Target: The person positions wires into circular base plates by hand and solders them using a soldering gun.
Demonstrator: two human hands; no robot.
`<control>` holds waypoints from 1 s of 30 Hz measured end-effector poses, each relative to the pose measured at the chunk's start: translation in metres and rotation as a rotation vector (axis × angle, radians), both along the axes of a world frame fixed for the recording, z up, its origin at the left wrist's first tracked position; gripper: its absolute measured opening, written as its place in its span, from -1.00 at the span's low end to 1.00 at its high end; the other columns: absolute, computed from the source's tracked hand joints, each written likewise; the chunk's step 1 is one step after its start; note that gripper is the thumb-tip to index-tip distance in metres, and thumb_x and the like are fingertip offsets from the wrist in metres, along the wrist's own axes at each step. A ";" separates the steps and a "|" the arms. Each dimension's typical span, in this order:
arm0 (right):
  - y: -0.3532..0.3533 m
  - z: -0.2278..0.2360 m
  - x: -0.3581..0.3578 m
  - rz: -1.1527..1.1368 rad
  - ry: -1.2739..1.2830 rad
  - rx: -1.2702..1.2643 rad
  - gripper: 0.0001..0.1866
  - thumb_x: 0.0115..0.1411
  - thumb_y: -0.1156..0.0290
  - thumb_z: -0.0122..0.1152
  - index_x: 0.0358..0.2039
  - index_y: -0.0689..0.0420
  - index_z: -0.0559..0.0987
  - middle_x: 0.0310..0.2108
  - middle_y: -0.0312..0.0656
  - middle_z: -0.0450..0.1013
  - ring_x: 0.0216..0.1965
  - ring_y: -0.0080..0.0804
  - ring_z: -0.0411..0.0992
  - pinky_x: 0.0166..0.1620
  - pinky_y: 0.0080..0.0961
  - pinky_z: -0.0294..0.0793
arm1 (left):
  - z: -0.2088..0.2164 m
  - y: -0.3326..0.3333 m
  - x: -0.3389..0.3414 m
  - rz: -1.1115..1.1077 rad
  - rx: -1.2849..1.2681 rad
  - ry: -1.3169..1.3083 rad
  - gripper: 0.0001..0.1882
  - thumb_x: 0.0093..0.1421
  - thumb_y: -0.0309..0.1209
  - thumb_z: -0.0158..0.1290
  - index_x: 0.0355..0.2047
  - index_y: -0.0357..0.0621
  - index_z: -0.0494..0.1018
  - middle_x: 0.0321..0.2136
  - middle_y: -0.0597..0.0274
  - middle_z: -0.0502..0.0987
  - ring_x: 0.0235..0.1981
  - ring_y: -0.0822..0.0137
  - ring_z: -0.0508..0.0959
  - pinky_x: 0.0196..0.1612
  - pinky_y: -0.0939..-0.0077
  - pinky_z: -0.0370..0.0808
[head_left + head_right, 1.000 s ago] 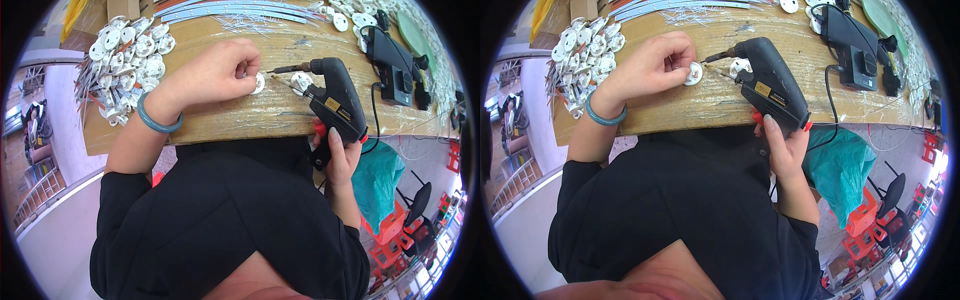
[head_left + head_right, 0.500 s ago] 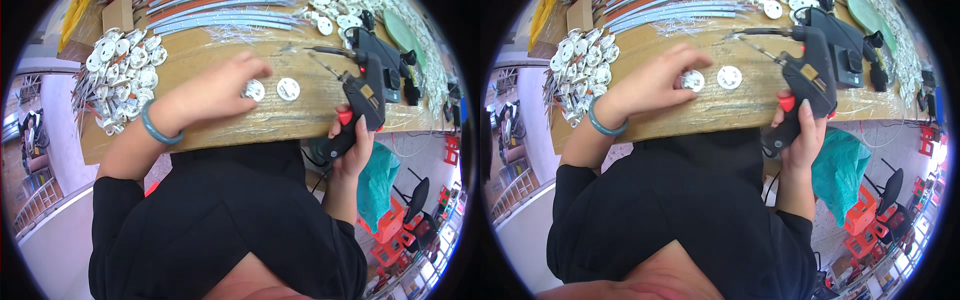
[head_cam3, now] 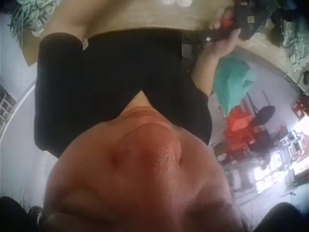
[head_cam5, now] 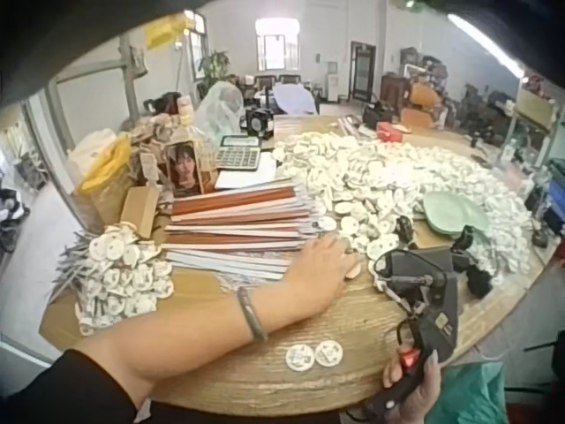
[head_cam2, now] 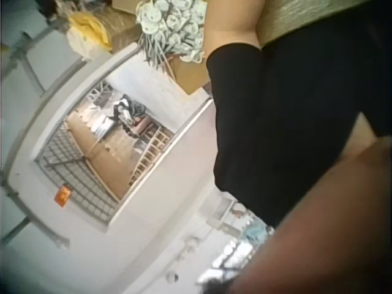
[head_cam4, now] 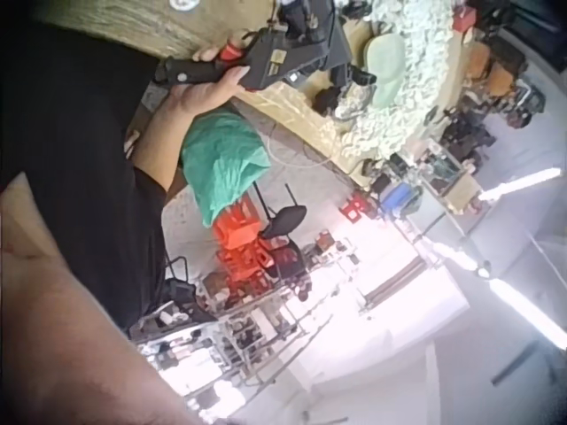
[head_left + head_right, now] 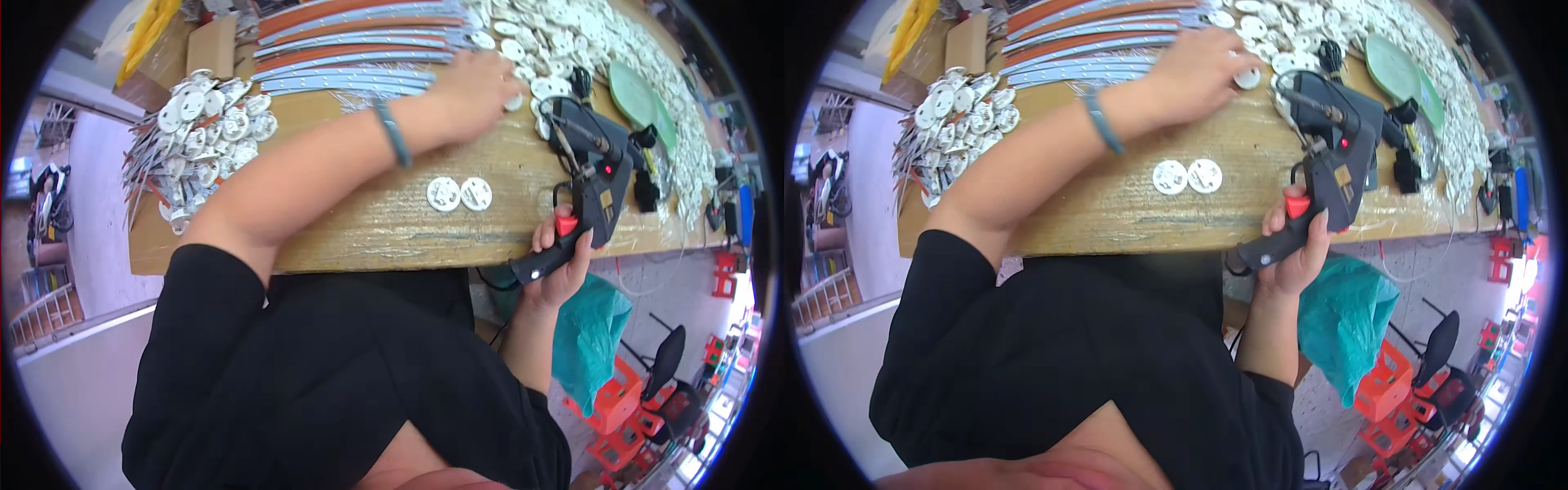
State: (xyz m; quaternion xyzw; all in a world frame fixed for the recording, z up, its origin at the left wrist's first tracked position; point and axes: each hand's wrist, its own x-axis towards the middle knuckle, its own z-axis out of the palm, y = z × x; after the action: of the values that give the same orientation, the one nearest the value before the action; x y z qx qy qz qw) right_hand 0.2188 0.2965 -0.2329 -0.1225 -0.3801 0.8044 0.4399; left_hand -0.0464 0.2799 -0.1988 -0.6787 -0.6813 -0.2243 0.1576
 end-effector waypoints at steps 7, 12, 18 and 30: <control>-0.005 -0.006 0.003 -0.066 -0.004 0.068 -0.51 0.39 0.13 -0.10 0.09 0.32 0.32 -0.08 -0.01 0.42 -0.39 -0.46 0.36 -0.38 -0.52 0.37 | 0.006 0.009 -0.003 -0.019 0.065 0.004 -0.88 0.17 -0.28 0.10 -0.34 0.03 0.58 -0.34 0.28 0.52 -0.12 0.26 0.49 -0.02 0.26 0.35; -0.005 -0.002 0.001 -0.041 -0.014 0.065 -0.49 0.39 0.11 -0.09 0.08 0.34 0.33 -0.07 0.00 0.42 -0.40 -0.45 0.35 -0.41 -0.52 0.35 | 0.052 -0.083 -0.027 -0.145 -0.357 -0.908 -0.78 0.31 -0.30 0.07 -0.16 -0.16 0.55 -0.41 0.37 0.54 -0.45 0.51 0.50 -0.40 0.55 0.44; -0.002 0.001 -0.003 -0.042 -0.036 0.094 -0.52 0.39 0.15 -0.10 0.08 0.33 0.33 -0.06 0.01 0.43 -0.41 -0.45 0.36 -0.38 -0.52 0.37 | 0.036 -0.170 -0.028 -0.043 -0.605 -1.175 -0.77 0.31 -0.33 0.09 -0.12 -0.21 0.53 -0.42 0.39 0.49 -0.39 0.56 0.45 -0.26 0.67 0.45; -0.009 0.001 -0.006 -0.095 -0.088 0.135 -0.55 0.40 0.20 -0.11 0.08 0.34 0.33 -0.06 0.04 0.43 -0.40 -0.43 0.38 -0.38 -0.50 0.40 | 0.031 -0.195 -0.011 0.040 -0.511 -0.542 -0.64 0.09 -0.22 0.29 -0.26 -0.19 0.46 -0.48 0.16 0.43 -0.43 0.19 0.50 -0.38 0.35 0.43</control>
State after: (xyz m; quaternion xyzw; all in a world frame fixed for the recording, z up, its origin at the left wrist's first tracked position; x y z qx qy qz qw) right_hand 0.2125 0.2872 -0.2321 -0.1456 -0.4464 0.7490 0.4676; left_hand -0.0572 0.0845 -0.1681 -0.5986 -0.7456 -0.2153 -0.1986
